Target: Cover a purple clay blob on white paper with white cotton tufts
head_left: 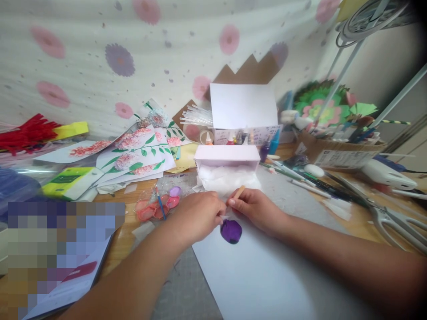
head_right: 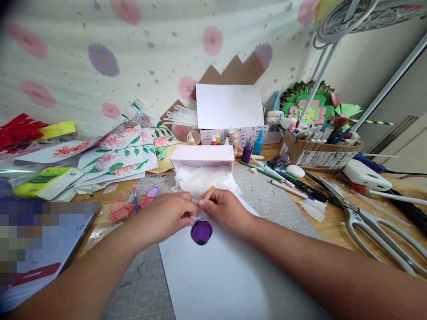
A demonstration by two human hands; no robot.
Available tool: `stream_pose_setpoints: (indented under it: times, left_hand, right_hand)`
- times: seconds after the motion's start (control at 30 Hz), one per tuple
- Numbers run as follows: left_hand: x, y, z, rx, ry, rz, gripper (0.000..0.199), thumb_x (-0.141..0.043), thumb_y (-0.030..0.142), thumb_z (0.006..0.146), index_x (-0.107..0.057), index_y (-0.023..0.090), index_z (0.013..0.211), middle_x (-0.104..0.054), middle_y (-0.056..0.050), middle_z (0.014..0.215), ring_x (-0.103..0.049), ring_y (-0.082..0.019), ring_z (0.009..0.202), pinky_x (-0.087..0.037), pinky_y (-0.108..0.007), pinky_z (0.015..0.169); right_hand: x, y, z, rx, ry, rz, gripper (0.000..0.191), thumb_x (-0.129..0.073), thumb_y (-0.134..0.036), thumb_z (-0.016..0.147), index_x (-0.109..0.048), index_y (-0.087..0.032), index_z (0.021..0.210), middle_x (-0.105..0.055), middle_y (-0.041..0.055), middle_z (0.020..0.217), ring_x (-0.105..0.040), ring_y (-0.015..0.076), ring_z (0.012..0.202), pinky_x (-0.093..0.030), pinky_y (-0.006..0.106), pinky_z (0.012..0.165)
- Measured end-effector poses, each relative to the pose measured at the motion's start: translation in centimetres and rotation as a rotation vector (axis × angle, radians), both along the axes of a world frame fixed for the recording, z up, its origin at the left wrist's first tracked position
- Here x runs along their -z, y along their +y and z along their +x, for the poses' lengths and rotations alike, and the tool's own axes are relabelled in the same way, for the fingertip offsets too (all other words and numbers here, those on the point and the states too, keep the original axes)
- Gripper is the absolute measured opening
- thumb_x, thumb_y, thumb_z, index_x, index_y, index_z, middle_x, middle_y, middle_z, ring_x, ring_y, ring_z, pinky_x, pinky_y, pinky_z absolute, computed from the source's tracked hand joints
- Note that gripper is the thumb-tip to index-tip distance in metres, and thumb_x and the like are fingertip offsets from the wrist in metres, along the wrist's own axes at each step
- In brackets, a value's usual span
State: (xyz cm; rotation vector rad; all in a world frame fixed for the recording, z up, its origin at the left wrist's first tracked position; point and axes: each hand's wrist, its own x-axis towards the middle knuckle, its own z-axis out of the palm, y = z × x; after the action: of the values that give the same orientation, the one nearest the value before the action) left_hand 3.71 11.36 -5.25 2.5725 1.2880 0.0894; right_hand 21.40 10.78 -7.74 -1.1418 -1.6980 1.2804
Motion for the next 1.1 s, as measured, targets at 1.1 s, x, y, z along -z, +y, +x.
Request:
stream_pose_setpoints:
  times: [1.1]
  left_hand:
    - [0.9,1.2,-0.1,-0.033,-0.048,0.029,0.007,-0.054,0.023,0.070,-0.059,0.023,0.065,-0.059,0.003,0.075,-0.050,-0.013,0.065,-0.027,-0.024,0.053]
  right_hand:
    - [-2.4,-3.9,5.3,-0.152,0.118,-0.226,0.027,-0.057,-0.041,0.076,-0.058,-0.015,0.068,-0.056,0.0009,0.062,-0.049,0.0113,0.057,-0.040,0.025,0.060]
